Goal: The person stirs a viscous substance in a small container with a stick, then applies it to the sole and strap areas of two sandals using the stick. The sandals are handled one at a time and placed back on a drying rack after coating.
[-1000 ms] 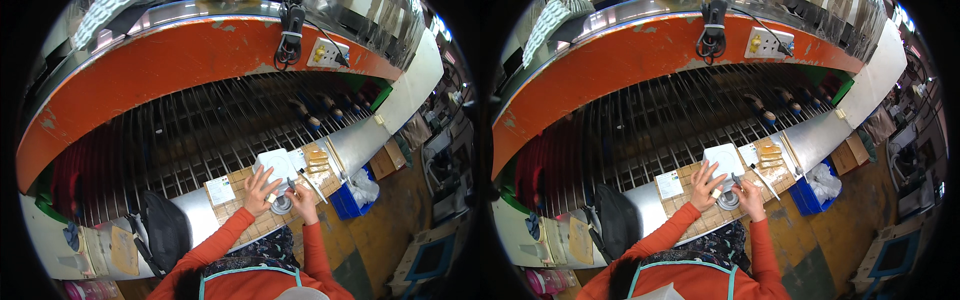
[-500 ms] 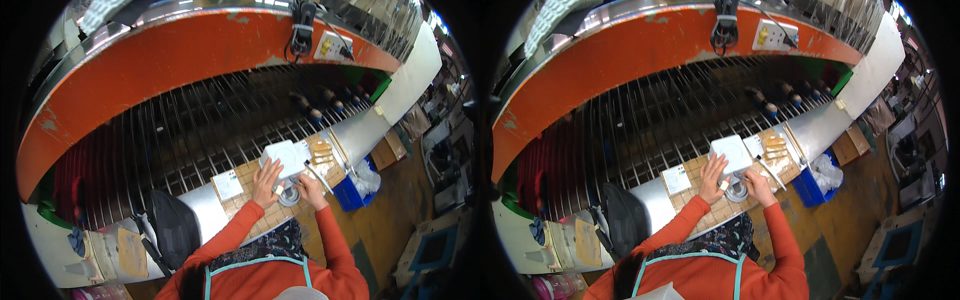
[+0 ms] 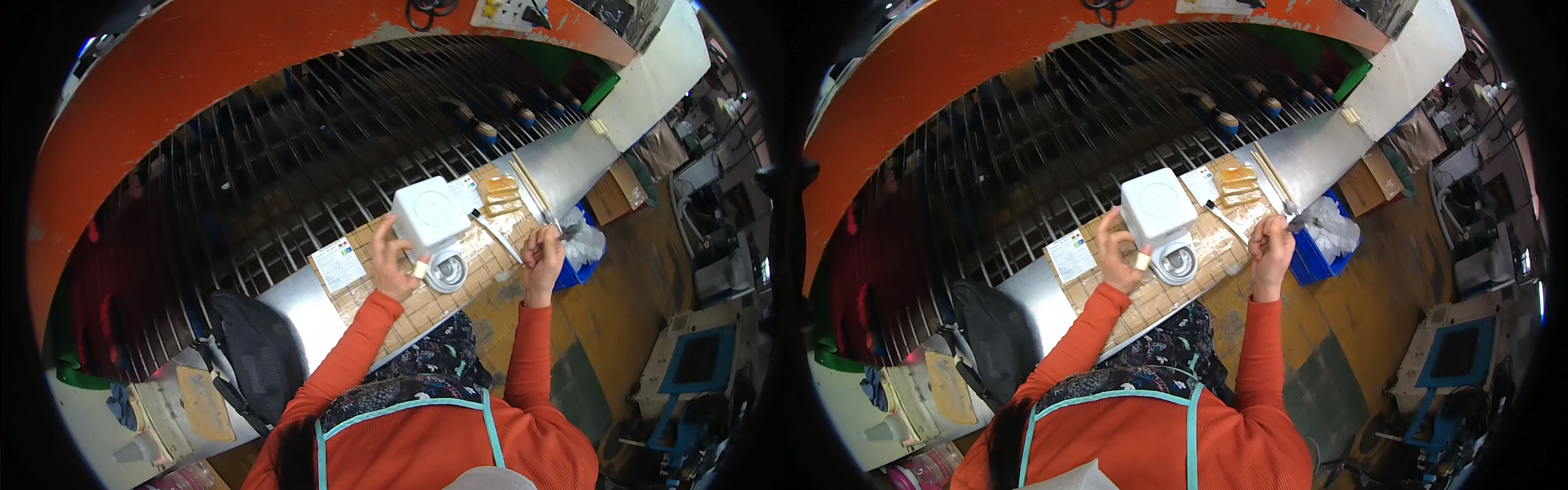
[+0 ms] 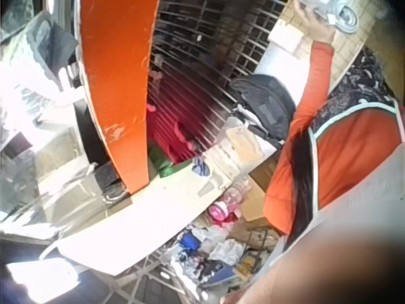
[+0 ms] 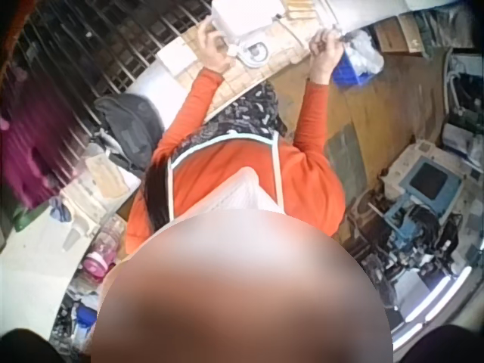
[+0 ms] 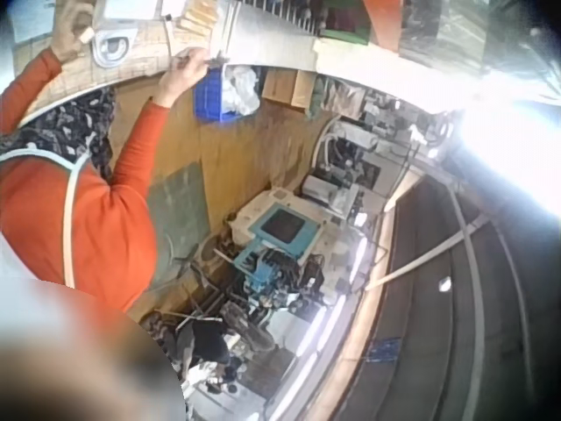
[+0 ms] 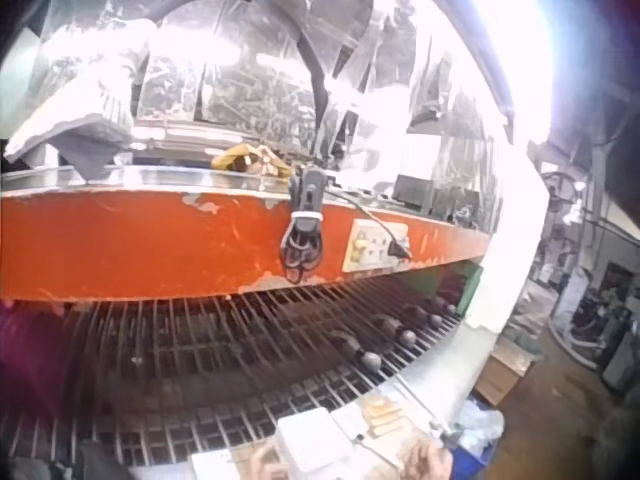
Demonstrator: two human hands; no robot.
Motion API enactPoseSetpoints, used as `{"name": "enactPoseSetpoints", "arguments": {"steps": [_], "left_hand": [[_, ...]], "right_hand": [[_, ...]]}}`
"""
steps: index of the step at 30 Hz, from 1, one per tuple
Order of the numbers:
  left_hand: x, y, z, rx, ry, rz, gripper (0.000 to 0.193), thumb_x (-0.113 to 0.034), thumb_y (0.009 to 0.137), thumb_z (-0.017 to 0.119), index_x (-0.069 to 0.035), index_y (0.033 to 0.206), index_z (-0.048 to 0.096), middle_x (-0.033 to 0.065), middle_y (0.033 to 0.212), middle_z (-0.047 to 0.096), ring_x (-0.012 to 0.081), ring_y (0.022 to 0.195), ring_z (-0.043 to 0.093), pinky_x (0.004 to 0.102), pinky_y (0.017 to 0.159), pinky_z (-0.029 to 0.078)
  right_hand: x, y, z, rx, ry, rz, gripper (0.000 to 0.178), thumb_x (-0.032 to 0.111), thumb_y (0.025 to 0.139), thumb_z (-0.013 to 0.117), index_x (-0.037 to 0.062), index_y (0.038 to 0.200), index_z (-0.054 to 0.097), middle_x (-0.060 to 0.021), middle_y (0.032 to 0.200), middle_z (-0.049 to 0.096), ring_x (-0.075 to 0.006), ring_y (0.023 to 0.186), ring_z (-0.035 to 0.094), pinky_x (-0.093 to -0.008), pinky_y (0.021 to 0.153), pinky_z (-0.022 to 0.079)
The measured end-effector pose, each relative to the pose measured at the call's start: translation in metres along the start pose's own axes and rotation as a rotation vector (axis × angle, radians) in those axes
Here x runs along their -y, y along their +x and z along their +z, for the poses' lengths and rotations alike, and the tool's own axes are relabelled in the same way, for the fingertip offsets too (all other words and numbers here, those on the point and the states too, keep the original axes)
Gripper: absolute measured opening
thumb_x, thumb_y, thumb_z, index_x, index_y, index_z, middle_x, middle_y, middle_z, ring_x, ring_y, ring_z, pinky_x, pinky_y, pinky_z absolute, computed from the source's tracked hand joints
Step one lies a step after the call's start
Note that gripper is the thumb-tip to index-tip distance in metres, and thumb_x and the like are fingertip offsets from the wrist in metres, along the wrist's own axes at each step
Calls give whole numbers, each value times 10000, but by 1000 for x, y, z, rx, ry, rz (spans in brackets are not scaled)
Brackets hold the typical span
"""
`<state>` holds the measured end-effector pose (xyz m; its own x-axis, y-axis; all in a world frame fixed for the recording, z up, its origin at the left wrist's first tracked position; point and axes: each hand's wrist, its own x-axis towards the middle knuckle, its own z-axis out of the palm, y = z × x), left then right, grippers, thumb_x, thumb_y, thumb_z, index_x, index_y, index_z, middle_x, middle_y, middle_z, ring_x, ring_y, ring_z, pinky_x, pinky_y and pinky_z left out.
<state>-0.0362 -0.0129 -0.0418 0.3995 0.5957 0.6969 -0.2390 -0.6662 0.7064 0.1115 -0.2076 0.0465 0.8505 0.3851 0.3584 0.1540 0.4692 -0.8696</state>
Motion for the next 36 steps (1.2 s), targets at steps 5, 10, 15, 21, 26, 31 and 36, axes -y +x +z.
{"name": "enactPoseSetpoints", "arguments": {"steps": [5,10,15,21,26,31,36], "left_hand": [[-1,2,-6,-92,26,-117,275,-77,785,683,-35,638,454,182,1171,524,365,1168,495,461,992,385],[5,0,-6,-97,47,-114,213,-109,777,683,-44,686,503,157,1237,515,364,1180,470,482,1007,355],[11,-4,-8,-128,19,-54,155,-139,712,712,-69,728,575,123,1235,522,343,1137,482,491,943,370],[12,-6,-5,-167,112,-45,155,-169,784,673,-55,713,596,135,1228,512,336,1129,478,477,956,373],[9,-5,-1,-136,55,-122,99,-146,805,654,-48,818,660,137,1211,521,338,1145,470,473,978,363],[-55,31,-35,-109,-122,-257,204,-110,839,625,-61,1027,684,130,1163,557,290,1057,549,410,916,439],[-116,49,-180,-228,27,-75,233,-90,786,697,-71,1019,703,78,934,653,188,827,642,329,757,508]], "right_hand": [[-4,-1,0,-217,221,-7,340,291,1010,461,103,736,387,-38,707,463,-62,419,272,-205,375,207],[-36,-9,9,-353,-104,-176,295,242,968,520,122,703,473,37,598,446,-31,443,302,-198,390,201],[-65,-24,17,-337,-397,-129,283,210,932,504,111,669,473,34,651,420,-82,596,358,-249,547,288],[-93,-32,12,-251,-338,39,370,294,1006,488,94,698,444,12,650,398,-99,611,364,-249,581,303],[-85,-36,14,-173,-311,109,381,313,1002,505,125,690,392,41,610,333,-59,533,306,-219,487,231],[-52,-32,34,-84,-309,60,361,288,1001,507,132,701,381,59,576,297,-42,489,268,-214,450,169],[-29,-31,49,10,-367,-1,119,155,964,571,38,946,562,44,627,399,-19,498,307,-199,437,194]]}}
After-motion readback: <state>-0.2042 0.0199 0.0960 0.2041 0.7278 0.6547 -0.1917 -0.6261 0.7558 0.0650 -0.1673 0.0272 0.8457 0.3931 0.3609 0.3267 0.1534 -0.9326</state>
